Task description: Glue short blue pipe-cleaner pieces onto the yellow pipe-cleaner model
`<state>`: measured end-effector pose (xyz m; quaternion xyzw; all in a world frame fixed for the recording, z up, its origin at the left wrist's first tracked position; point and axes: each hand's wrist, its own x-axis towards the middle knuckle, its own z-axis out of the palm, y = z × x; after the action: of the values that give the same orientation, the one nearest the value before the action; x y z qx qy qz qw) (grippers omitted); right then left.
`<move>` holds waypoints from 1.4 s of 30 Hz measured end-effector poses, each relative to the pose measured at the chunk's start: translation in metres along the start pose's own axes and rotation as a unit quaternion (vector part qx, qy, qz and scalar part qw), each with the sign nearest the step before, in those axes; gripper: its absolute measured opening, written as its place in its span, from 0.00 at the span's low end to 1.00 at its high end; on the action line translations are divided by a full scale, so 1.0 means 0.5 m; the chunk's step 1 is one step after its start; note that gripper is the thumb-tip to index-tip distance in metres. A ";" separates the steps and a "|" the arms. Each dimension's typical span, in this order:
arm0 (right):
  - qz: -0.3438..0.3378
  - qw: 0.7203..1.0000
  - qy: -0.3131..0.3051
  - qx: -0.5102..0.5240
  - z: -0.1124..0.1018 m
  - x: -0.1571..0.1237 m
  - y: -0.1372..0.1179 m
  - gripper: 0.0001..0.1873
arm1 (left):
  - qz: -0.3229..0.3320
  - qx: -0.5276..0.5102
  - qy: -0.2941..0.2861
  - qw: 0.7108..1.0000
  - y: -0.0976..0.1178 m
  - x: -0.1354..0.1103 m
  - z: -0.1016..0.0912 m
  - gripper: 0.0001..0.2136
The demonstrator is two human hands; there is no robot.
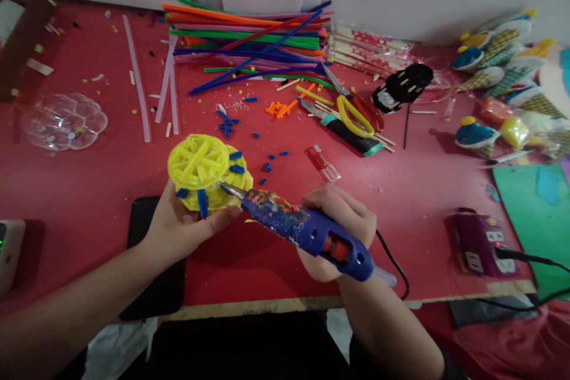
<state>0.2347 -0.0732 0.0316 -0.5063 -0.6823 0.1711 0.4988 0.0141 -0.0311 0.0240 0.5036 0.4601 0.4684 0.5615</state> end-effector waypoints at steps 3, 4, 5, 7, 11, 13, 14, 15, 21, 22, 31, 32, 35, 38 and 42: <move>-0.001 1.000 0.001 -0.004 -0.001 0.001 -0.001 0.07 | 0.003 0.006 -0.002 1.000 0.001 0.000 -0.002 0.33; 0.000 1.000 0.002 -0.006 -0.001 0.001 -0.001 0.07 | 0.002 0.008 -0.004 1.000 0.001 0.001 -0.003 0.33; -0.001 1.000 0.001 -0.007 -0.001 0.001 -0.001 0.07 | -0.001 0.009 -0.006 1.000 0.001 0.001 -0.004 0.33; -0.002 1.000 0.000 -0.013 -0.002 0.000 -0.001 0.06 | -0.005 0.009 -0.007 1.000 0.001 0.000 -0.006 0.32; 0.003 1.000 0.000 -0.014 -0.003 -0.001 -0.001 0.05 | -0.007 0.007 -0.006 1.000 0.002 0.000 -0.007 0.32; 0.002 1.000 0.001 -0.013 -0.003 -0.001 0.000 0.05 | -0.007 0.008 -0.001 1.000 0.003 0.000 -0.006 0.31; 0.000 1.000 0.002 -0.012 -0.003 -0.001 0.001 0.06 | -0.006 0.009 0.003 1.000 0.004 0.000 -0.005 0.30; -0.002 1.000 0.003 -0.010 -0.003 -0.001 0.002 0.06 | -0.006 0.011 0.006 1.000 0.004 0.001 -0.005 0.29; 0.004 1.000 0.003 -0.008 -0.003 0.000 0.002 0.09 | -0.010 0.026 0.015 1.000 0.009 0.002 -0.004 0.25; 0.006 1.000 0.002 -0.010 -0.003 0.000 0.000 0.09 | -0.009 0.026 0.012 1.000 0.010 0.002 -0.005 0.25; -0.002 1.000 0.005 0.000 -0.002 0.001 0.000 0.10 | 0.012 0.018 0.019 1.000 0.006 0.006 -0.006 0.23; -0.003 1.000 0.005 -0.001 -0.002 0.000 0.002 0.10 | 0.022 0.018 0.021 0.999 0.004 0.006 -0.006 0.22; -0.005 1.000 0.003 -0.004 -0.003 -0.001 0.005 0.11 | 0.043 0.028 0.027 0.998 0.001 0.009 -0.007 0.22; -0.002 1.000 0.002 -0.006 -0.005 0.000 0.004 0.10 | 0.049 0.037 0.030 0.998 0.000 0.012 -0.008 0.22; 0.002 1.000 -0.001 -0.009 -0.004 0.000 0.001 0.08 | 0.060 0.032 0.035 0.997 0.003 0.008 -0.006 0.21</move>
<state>0.2369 -0.0734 0.0320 -0.5121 -0.6829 0.1669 0.4934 0.0114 -0.0265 0.0252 0.5311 0.4633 0.5036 0.4997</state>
